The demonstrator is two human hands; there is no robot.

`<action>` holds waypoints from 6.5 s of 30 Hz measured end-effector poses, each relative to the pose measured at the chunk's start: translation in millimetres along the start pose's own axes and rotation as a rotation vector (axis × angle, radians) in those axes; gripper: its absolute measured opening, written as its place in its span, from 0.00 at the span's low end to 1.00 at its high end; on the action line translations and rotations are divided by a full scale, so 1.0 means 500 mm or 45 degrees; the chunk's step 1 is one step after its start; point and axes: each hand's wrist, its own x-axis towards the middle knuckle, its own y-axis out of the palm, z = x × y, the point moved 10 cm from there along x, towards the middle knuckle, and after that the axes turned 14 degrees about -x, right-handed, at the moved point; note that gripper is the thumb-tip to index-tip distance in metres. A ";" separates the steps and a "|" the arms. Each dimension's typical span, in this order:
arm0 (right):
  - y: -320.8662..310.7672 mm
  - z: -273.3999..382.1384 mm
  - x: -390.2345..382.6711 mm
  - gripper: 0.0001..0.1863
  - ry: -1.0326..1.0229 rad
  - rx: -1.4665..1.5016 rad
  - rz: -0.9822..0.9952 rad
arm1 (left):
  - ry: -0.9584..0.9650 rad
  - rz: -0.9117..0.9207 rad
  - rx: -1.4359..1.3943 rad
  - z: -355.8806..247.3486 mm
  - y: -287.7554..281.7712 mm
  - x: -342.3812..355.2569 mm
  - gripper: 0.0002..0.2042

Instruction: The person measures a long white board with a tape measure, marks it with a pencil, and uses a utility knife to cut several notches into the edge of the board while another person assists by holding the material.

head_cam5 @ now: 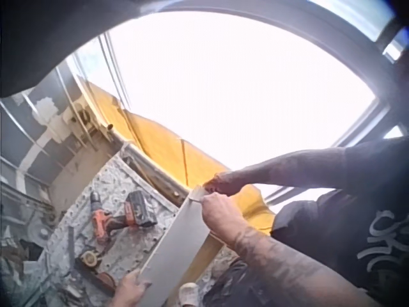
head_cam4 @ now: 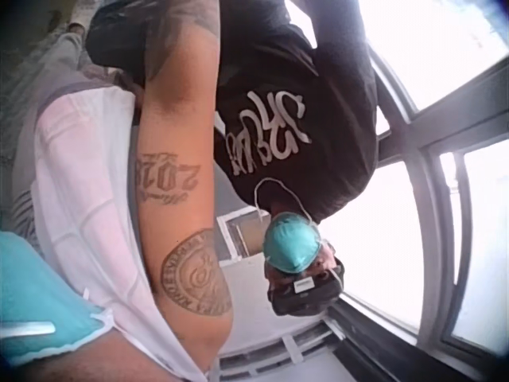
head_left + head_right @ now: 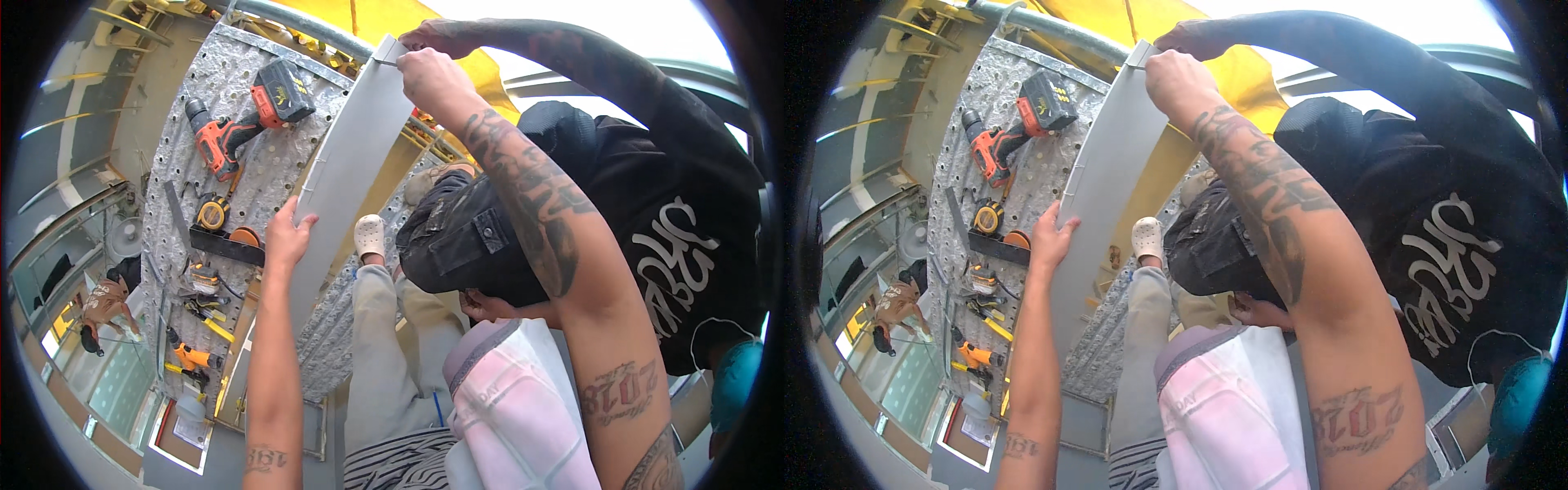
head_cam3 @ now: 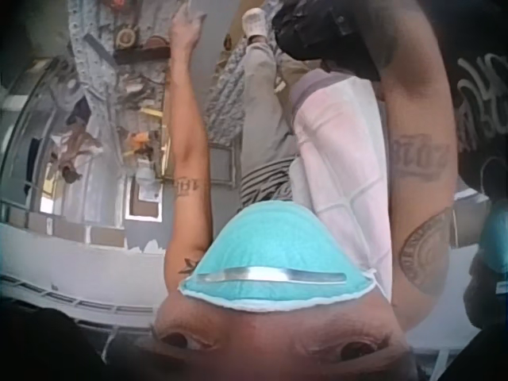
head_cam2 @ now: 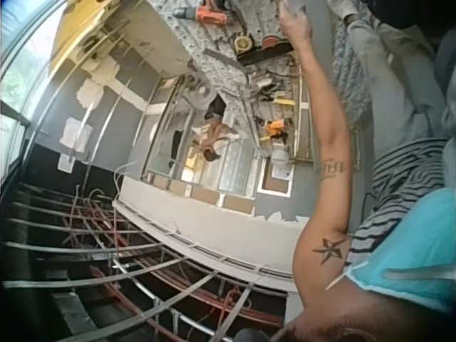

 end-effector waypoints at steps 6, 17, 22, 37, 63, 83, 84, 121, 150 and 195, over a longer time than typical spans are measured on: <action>0.015 0.000 -0.060 0.12 -0.049 0.034 -0.043 | -0.009 0.020 0.021 -0.010 -0.017 -0.011 0.15; -0.003 0.008 -0.058 0.12 -0.004 -0.035 0.104 | 0.062 -0.008 0.065 0.035 -0.026 0.001 0.16; -0.031 0.002 -0.055 0.13 0.108 -0.049 0.191 | 0.064 0.082 -0.040 -0.001 0.007 0.008 0.17; 0.069 0.153 -0.655 0.11 0.477 0.694 0.409 | 0.100 0.039 0.003 0.105 -0.023 0.030 0.20; 0.225 0.131 -1.013 0.14 0.616 0.959 0.583 | 0.196 0.120 0.260 0.153 -0.056 0.065 0.17; 0.328 0.100 -1.187 0.15 0.771 1.099 0.740 | 0.038 -0.071 0.633 0.124 -0.053 0.055 0.15; 0.324 0.098 -1.180 0.14 0.701 1.085 0.641 | 0.039 -0.066 0.644 0.117 -0.052 0.056 0.15; 0.340 0.110 -1.155 0.13 0.709 1.086 0.821 | -0.122 -0.144 0.483 0.136 -0.042 0.039 0.18; 0.556 0.367 -0.737 0.29 1.120 1.535 1.155 | -0.149 0.037 0.288 0.244 0.027 0.042 0.25; 0.421 0.590 -1.280 0.13 0.817 1.484 1.081 | -0.697 -0.890 -0.147 0.717 -0.589 -1.312 0.13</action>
